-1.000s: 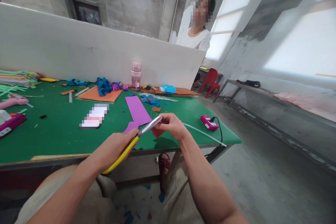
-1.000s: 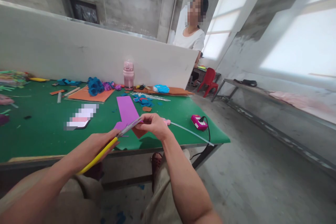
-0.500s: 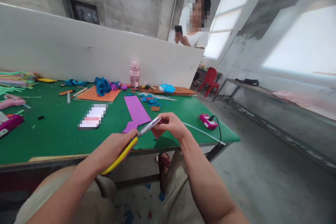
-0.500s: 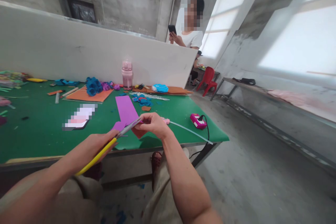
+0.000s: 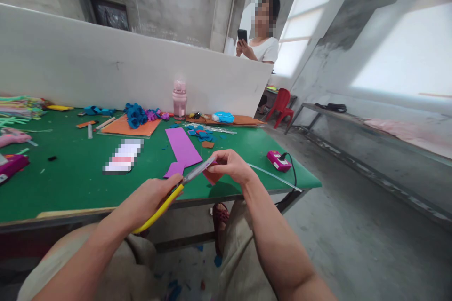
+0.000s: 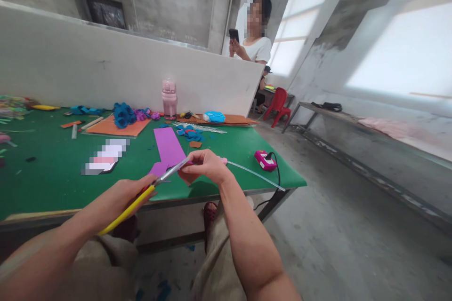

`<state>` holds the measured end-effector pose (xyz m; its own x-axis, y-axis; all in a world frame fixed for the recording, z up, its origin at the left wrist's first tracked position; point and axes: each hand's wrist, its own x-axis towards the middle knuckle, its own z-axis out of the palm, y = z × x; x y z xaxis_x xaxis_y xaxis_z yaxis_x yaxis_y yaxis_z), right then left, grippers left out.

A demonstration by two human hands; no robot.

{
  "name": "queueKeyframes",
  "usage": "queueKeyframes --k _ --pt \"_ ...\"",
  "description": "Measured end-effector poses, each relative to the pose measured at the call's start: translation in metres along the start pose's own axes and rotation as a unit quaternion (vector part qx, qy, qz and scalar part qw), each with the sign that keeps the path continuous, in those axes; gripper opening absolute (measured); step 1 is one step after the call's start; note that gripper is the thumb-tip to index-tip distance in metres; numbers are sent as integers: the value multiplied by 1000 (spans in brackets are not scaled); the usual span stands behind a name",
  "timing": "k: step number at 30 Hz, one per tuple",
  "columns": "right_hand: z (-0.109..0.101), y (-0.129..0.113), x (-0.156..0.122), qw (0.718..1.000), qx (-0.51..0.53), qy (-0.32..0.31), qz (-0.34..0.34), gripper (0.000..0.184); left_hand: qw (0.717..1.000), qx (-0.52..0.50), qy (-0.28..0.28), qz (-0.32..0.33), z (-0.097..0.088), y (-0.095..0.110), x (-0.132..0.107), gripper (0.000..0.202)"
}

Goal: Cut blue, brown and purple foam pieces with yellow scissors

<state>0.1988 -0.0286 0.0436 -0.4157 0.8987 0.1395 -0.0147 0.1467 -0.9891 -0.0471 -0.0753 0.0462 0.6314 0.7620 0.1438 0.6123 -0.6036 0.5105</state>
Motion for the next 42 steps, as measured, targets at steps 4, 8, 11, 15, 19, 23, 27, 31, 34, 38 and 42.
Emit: queueKeyframes --k 4,8,11,15,19,23,27,31,34,38,42 --pt "2 -1 0 1000 7 -5 12 20 989 -108 101 -26 6 -4 4 20" --pt "8 3 5 999 34 15 1 20 944 -266 185 -54 12 -6 11 36" --pt "16 10 12 993 84 82 -8 21 912 -341 217 -67 14 -3 18 41" --pt "35 16 21 979 162 123 6 21 883 -384 258 -83 17 6 25 44" --pt "54 13 25 963 212 165 20 23 872 -387 281 -101 20 11 31 41" --pt "64 12 28 947 250 201 30 25 873 -397 269 -87 24 11 36 39" --pt "69 15 32 939 273 206 26 24 861 -409 290 -89 30 10 39 42" --pt "72 17 32 938 289 187 39 27 852 -400 323 -100 30 6 40 41" --pt "73 19 31 941 290 167 50 30 855 -383 335 -105 26 4 39 41" --pt "71 19 29 944 285 154 58 31 869 -355 327 -107 23 2 37 39" --pt "67 18 28 956 254 125 80 29 882 -324 332 -79 27 -4 36 40"
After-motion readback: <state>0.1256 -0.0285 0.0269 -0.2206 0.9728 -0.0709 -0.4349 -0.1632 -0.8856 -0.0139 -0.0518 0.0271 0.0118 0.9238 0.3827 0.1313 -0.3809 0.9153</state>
